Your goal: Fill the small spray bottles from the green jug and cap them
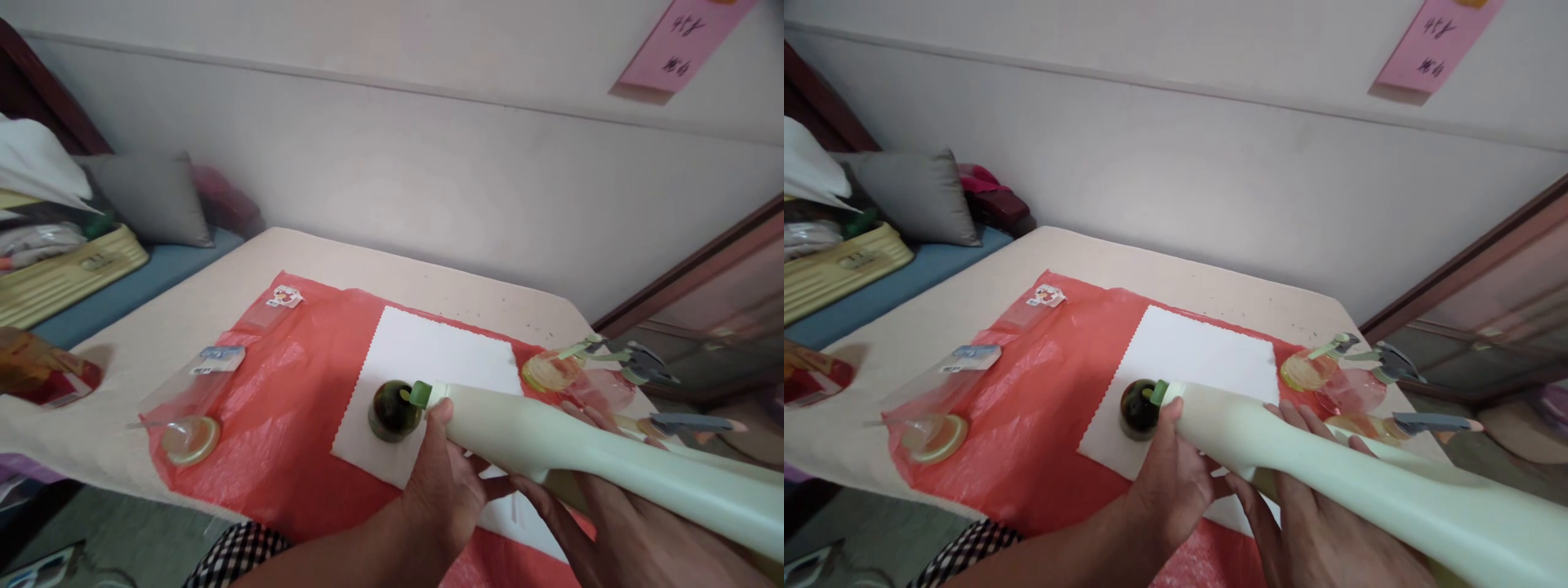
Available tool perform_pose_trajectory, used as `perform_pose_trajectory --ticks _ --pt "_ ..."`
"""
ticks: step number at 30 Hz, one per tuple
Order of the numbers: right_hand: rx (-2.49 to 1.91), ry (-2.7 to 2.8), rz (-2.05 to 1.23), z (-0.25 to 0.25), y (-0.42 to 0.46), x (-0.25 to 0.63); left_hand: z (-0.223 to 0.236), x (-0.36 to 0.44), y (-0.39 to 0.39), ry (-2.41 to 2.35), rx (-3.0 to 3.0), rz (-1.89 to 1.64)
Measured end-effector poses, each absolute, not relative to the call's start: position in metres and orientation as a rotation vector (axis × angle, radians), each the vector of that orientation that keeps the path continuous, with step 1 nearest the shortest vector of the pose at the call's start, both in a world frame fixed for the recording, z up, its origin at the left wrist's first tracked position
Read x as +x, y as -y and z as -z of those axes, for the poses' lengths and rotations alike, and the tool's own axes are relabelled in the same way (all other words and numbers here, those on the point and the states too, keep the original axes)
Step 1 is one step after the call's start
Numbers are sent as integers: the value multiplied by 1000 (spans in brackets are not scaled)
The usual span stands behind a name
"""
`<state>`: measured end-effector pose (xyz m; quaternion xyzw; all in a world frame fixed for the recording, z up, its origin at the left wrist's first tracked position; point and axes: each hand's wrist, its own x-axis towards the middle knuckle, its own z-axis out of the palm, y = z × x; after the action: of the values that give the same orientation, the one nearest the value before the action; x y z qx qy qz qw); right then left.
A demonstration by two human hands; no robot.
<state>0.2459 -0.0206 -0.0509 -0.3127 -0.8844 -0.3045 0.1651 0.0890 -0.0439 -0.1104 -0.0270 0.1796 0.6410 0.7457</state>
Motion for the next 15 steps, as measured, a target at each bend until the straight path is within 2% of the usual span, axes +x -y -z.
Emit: perform_pose_trajectory --ticks 15 --pt "-865 2527 887 49 19 243 110 90 44 -386 -30 -1413"
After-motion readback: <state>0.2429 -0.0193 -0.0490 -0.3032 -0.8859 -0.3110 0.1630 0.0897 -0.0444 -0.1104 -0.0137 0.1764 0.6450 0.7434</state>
